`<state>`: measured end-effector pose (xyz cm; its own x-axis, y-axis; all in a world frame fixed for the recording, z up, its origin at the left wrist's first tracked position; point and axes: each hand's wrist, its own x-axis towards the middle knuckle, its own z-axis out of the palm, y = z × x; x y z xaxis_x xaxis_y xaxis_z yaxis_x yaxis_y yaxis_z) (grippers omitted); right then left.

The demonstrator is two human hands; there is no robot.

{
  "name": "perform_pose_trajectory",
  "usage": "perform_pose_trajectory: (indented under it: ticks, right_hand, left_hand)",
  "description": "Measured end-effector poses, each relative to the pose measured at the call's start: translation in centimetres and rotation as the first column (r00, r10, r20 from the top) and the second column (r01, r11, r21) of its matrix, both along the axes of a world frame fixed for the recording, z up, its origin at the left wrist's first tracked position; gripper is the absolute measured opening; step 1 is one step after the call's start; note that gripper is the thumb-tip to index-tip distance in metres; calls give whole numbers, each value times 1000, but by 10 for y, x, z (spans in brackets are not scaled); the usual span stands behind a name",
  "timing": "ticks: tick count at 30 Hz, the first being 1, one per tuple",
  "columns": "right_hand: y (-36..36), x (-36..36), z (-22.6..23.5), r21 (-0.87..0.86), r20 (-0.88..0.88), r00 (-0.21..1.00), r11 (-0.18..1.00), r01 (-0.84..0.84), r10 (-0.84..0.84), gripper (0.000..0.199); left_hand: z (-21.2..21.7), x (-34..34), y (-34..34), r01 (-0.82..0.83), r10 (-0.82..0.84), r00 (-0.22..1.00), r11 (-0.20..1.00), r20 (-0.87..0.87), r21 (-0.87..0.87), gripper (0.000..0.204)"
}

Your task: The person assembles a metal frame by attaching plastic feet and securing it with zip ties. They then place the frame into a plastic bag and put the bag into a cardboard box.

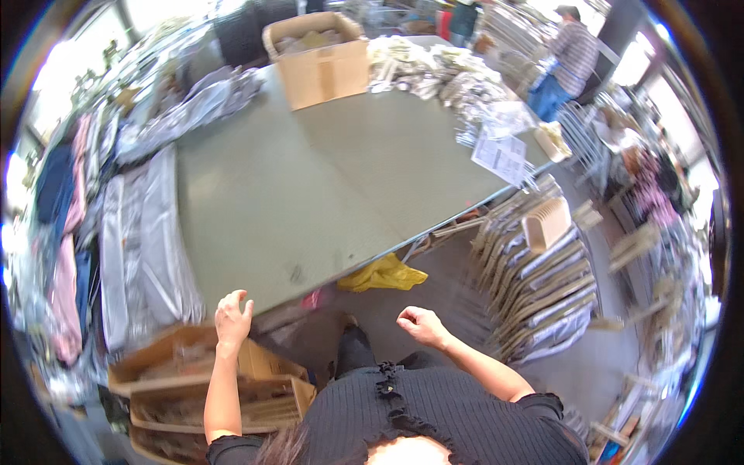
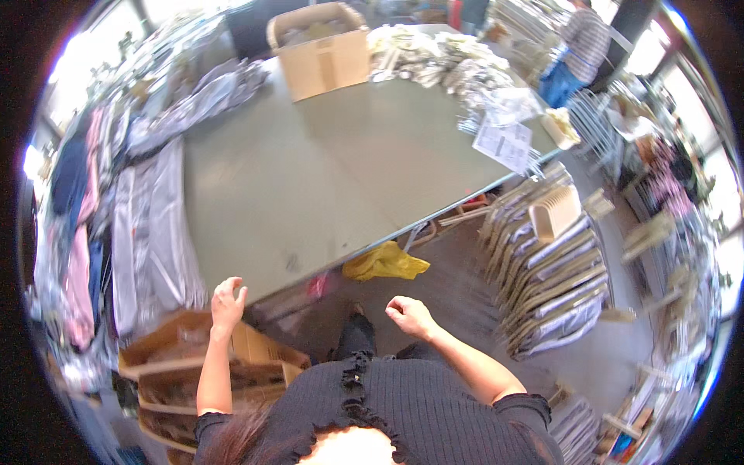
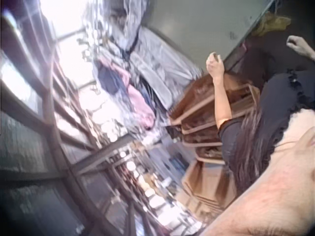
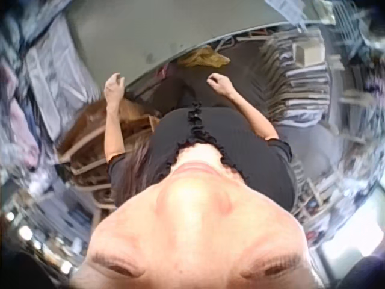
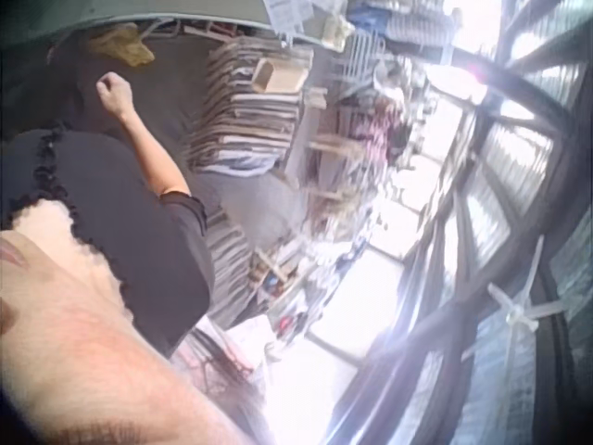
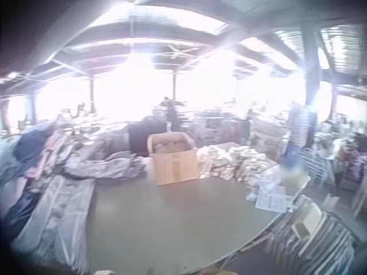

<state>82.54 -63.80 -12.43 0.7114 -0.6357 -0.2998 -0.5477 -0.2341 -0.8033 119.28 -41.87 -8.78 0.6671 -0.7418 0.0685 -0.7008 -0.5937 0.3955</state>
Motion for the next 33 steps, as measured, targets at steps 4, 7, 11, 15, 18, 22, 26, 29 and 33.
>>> perform_pose_trajectory:
  ticks: [4,7,11,15,18,22,26,29,33]
  right_hand:
    - [-34,-9,9,-28,-47,959,960,278,-279,19]
    - [-57,-17,7,-80,-54,925,925,371,-375,23]
    - [-78,-23,0,-177,-28,876,864,470,-482,24]
    - [-101,-46,-12,-36,-73,847,850,525,-527,24]
    - [-110,-63,-29,-19,-80,852,855,518,-517,23]
    - [-142,-80,-50,-7,-64,872,874,486,-485,23]
    - [-170,-113,-56,-23,-72,843,846,533,-533,24]
    - [-174,-155,-60,-13,-96,771,776,631,-629,24]
    - [-108,-246,-89,17,-356,471,498,867,-807,27]
  left_hand:
    - [-75,52,-81,94,-92,996,971,-22,218,81]
    - [-101,42,-135,178,-122,980,896,-159,408,112]
    - [-129,13,-157,114,-56,991,820,-120,561,124]
    - [-127,22,-159,137,-71,988,813,-138,565,129]
    - [-108,19,-173,138,-64,988,791,-143,596,126]
    - [-110,27,-167,175,-124,983,860,-136,478,106]
    - [-110,-1,-162,231,-176,971,867,-163,442,75]
    - [-93,-67,-183,363,-405,913,861,47,357,57]
    - [-80,-188,-297,690,-683,724,714,-97,122,46]
